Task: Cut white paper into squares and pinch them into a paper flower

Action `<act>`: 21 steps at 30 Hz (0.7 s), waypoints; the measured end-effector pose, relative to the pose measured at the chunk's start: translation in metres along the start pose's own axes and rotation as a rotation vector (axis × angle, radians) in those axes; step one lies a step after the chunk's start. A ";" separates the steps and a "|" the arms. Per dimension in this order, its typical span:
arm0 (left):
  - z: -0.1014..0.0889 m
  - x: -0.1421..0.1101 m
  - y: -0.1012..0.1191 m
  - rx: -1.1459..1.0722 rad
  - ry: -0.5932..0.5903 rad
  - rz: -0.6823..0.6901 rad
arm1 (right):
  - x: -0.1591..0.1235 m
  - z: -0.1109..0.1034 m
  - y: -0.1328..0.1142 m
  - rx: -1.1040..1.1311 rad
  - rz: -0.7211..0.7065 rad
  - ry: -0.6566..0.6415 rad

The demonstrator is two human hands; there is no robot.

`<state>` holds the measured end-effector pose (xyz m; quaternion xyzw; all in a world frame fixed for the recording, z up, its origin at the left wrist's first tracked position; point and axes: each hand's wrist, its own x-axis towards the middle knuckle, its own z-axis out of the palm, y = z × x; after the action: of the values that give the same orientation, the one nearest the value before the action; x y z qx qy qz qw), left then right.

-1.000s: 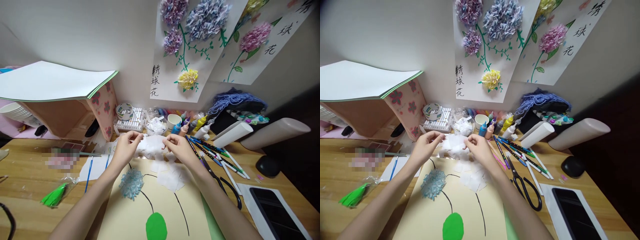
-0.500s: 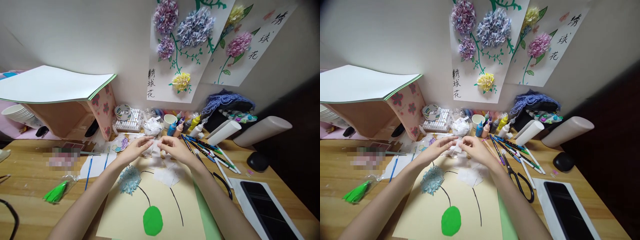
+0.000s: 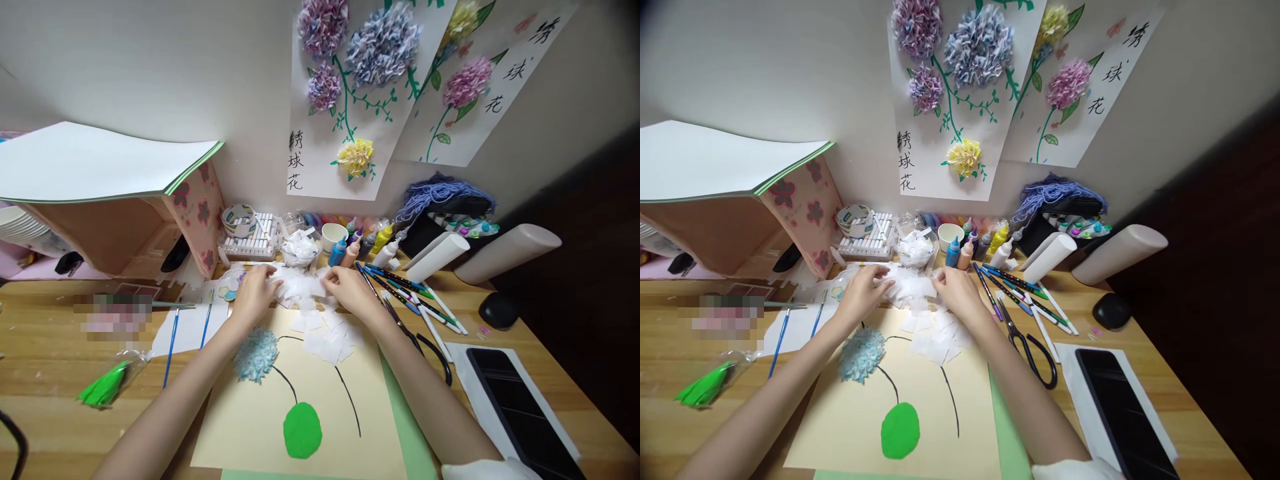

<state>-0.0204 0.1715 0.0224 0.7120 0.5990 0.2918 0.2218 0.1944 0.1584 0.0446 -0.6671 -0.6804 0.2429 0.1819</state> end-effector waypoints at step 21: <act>-0.014 -0.015 0.018 0.422 -0.237 0.136 | 0.001 0.003 0.003 0.082 -0.390 -0.034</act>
<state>-0.0185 0.1529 0.0418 0.8103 0.5673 0.0889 0.1168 0.1953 0.1587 0.0408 -0.5104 -0.7893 0.2416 0.2412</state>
